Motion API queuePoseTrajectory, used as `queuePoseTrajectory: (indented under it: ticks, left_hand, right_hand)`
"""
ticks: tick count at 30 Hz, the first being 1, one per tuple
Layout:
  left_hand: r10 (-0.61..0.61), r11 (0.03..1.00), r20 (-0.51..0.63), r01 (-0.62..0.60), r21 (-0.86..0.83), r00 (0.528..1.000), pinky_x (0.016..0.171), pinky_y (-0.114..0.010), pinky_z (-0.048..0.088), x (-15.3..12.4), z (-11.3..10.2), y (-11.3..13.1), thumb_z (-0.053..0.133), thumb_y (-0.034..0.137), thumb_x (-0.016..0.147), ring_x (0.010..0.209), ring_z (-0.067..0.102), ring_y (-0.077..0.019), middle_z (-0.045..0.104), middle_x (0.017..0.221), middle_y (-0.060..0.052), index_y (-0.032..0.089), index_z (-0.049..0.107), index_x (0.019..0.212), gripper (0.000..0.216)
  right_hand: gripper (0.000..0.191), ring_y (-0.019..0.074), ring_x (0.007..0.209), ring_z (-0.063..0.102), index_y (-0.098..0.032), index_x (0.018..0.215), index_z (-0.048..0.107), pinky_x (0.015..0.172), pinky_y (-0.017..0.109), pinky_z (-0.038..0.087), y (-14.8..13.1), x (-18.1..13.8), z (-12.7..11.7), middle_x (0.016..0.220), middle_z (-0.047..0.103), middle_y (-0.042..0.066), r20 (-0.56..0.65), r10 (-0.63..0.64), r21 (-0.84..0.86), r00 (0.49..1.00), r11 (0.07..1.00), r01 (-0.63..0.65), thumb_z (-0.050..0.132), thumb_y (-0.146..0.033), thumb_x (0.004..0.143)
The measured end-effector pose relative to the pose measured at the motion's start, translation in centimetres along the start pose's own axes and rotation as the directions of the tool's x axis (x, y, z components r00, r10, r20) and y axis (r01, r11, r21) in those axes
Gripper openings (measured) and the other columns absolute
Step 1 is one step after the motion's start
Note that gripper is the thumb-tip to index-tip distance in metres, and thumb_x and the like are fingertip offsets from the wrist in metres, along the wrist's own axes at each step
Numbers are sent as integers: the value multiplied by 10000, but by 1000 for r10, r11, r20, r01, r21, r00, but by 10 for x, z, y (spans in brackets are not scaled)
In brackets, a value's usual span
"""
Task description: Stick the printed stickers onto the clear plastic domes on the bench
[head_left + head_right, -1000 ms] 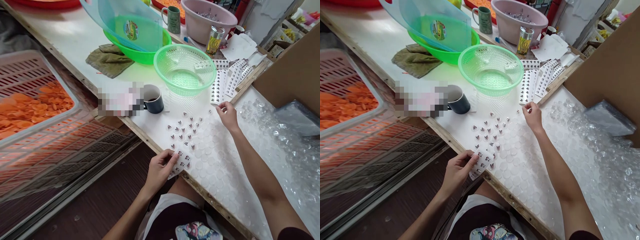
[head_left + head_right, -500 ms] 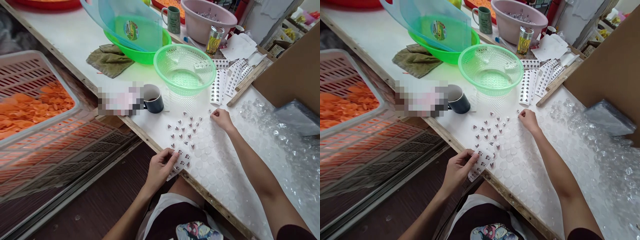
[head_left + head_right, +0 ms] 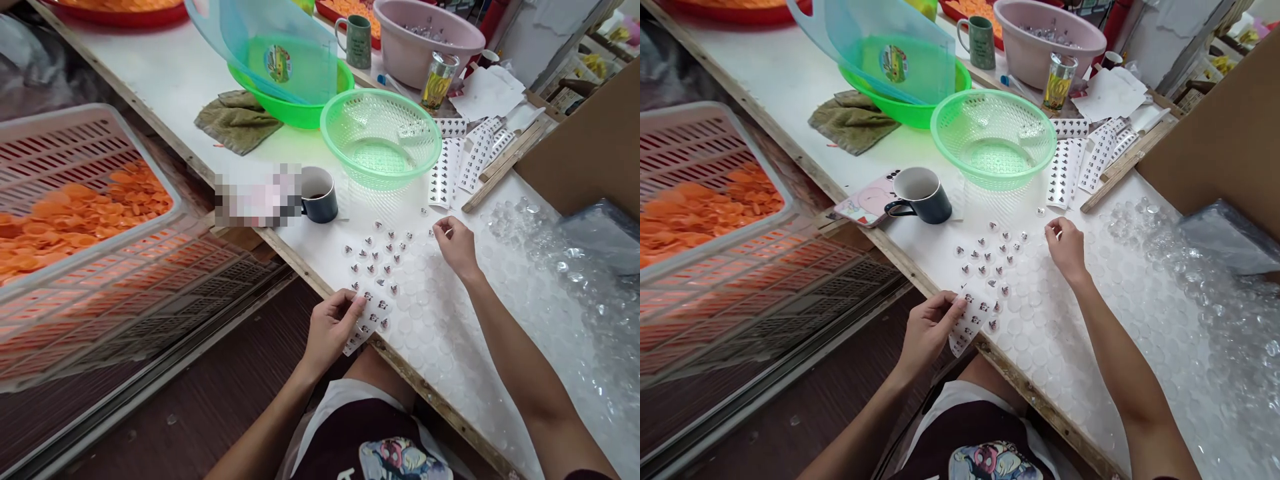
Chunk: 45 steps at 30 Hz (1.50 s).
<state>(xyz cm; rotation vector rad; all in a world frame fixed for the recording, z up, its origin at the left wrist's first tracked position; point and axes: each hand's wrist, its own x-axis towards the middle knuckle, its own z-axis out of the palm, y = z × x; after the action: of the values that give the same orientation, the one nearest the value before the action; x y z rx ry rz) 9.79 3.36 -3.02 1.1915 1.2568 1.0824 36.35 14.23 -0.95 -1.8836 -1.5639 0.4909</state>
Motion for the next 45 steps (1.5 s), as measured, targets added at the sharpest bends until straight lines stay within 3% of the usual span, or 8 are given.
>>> queuePoseTrajectory:
  ticks: [5,10,14,20,26,33,38,45]
  left_hand:
    - [-21,1000,-34,20,-20,999,567,-229,382,-1,5,-3,667,457,871,588,463,-121,555,624,10,166,642,698,340]
    - [-2,1000,-37,2,-10,999,558,-230,375,-1,6,-3,677,448,873,581,457,-118,555,619,12,163,641,698,336]
    - [-17,1000,-33,16,-16,999,564,-233,384,-2,6,1,671,489,870,593,473,-125,567,631,7,165,640,696,369]
    - [-18,999,-80,14,-42,997,561,-231,386,-1,9,0,674,492,870,581,468,-120,558,613,14,163,641,693,376]
    - [-34,997,-113,27,-70,993,540,-227,383,-2,16,1,673,493,876,567,466,-113,567,613,17,163,657,702,373]
    - [-16,983,-16,13,-183,1000,645,-244,468,5,17,6,736,393,840,698,591,-145,690,807,-25,164,716,1000,280]
    - [-34,986,-33,28,-161,999,576,-225,411,7,18,8,730,366,837,604,514,-112,632,695,5,157,670,787,223]
    - [-14,991,-58,7,-133,998,560,-213,385,5,19,3,710,358,846,593,483,-103,601,668,17,155,667,773,221]
  right_hand:
    - [205,235,888,640,-235,949,678,874,410,513,-7,-22,5,1013,718,74,58,-188,64,980,981,184,535,-379,922]
    - [391,305,1284,567,-184,1229,629,1118,521,401,11,35,24,1333,659,144,66,-139,-25,988,990,141,494,-168,863]
    - [365,302,1214,624,-205,1221,622,1104,539,410,12,54,29,1235,710,135,171,-105,12,980,994,104,514,-174,874]
    - [266,241,1034,676,-230,1150,642,952,442,509,-18,0,12,1090,734,92,127,-157,263,979,957,120,549,-365,941]
    - [293,182,830,658,-237,1046,662,781,341,513,-51,-85,6,918,714,26,460,-188,408,868,913,-18,737,-439,847]
    - [151,171,724,619,-232,832,666,699,320,473,-53,-99,6,755,674,-3,500,-189,409,845,912,-38,634,-357,911]
    - [50,184,740,604,-255,894,672,769,363,447,-55,-105,7,861,700,5,310,-260,298,915,940,166,646,-295,909]
    - [81,175,730,572,-235,994,681,798,355,415,-52,-109,11,828,645,3,218,-331,168,918,939,299,650,-250,921]
